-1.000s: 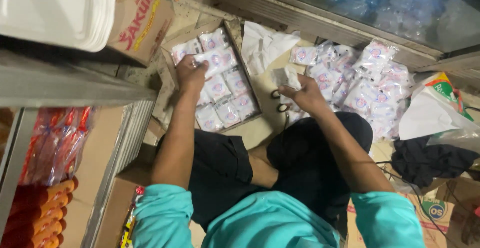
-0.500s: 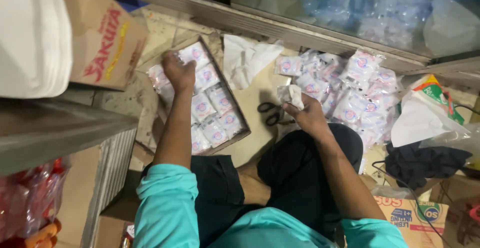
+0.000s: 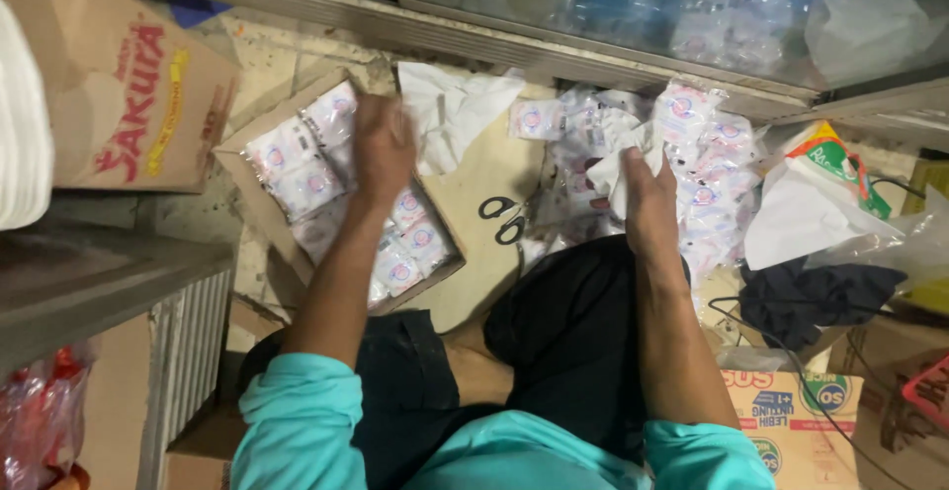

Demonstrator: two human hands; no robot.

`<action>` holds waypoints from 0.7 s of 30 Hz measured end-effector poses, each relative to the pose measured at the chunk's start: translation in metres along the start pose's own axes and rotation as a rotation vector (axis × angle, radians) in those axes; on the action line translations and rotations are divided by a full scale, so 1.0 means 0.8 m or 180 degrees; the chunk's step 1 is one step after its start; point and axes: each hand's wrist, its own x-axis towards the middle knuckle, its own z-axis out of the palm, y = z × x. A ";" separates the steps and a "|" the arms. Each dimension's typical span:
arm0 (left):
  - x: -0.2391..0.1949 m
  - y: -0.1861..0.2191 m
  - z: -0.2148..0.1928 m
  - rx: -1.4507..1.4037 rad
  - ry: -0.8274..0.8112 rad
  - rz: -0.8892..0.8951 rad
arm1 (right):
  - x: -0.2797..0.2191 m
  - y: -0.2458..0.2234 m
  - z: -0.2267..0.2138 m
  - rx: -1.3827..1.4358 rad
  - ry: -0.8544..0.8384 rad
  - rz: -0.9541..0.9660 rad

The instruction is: Sorting and packing small white packets from a pile into a partitioned cardboard box

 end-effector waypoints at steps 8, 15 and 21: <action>-0.021 0.106 0.136 0.0256 -0.1522 0.1233 | 0.032 0.046 -0.008 0.0078 0.0820 0.0077; -0.010 0.123 0.156 0.1044 -0.0957 0.1591 | 0.033 0.018 0.006 -0.0610 0.1024 0.0689; -0.051 0.134 0.159 -0.1604 -0.1062 -0.0958 | 0.034 0.041 0.009 -0.0080 0.0772 0.0586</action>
